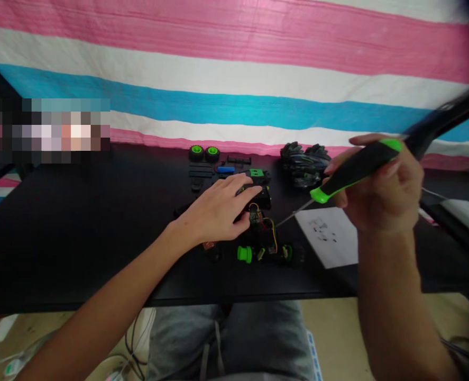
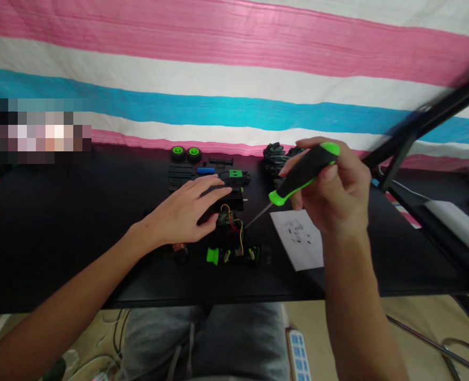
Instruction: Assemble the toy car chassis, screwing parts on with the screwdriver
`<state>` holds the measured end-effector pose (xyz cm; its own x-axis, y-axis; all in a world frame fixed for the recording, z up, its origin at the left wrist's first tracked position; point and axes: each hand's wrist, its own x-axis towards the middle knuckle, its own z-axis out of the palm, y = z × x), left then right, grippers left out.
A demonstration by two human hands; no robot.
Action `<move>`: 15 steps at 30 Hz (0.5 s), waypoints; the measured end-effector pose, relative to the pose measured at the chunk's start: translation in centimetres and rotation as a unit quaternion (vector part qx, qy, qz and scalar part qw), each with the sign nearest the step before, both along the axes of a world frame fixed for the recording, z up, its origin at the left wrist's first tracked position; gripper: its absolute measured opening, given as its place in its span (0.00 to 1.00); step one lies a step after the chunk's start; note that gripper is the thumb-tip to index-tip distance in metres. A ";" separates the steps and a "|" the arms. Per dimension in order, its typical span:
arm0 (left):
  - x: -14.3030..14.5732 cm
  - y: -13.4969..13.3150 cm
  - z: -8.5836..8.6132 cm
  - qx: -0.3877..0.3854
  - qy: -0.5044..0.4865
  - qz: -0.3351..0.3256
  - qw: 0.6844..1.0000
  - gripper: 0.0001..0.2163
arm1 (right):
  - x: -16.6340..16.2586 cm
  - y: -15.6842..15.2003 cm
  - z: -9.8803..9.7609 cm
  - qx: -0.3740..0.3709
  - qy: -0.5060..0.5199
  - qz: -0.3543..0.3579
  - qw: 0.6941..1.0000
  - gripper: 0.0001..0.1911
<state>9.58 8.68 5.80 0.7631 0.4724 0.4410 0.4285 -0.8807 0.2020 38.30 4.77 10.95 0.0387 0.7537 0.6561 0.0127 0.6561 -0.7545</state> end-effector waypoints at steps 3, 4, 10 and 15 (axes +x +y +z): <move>0.3 -0.2 0.4 -0.014 0.022 -0.001 1.000 0.21 | 0.1 0.1 0.1 0.002 -0.005 0.017 1.000 0.22; 0.4 -0.3 0.5 -0.024 0.029 0.002 0.999 0.20 | 0.1 0.1 0.1 0.003 -0.002 0.024 1.000 0.22; 0.2 -1.4 0.7 -0.072 0.053 0.000 0.996 0.30 | -0.5 0.1 0.2 0.002 0.016 0.036 0.999 0.21; 0.2 -1.1 0.8 -0.094 0.044 -0.006 0.995 0.31 | -0.6 -0.8 0.4 -0.033 0.024 -0.013 0.999 0.21</move>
<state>9.74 7.56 6.57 0.8011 0.5306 0.2768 0.4408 -0.8360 0.3268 37.66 3.96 11.32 0.0884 0.7940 0.6014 -0.0082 0.6043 -0.7967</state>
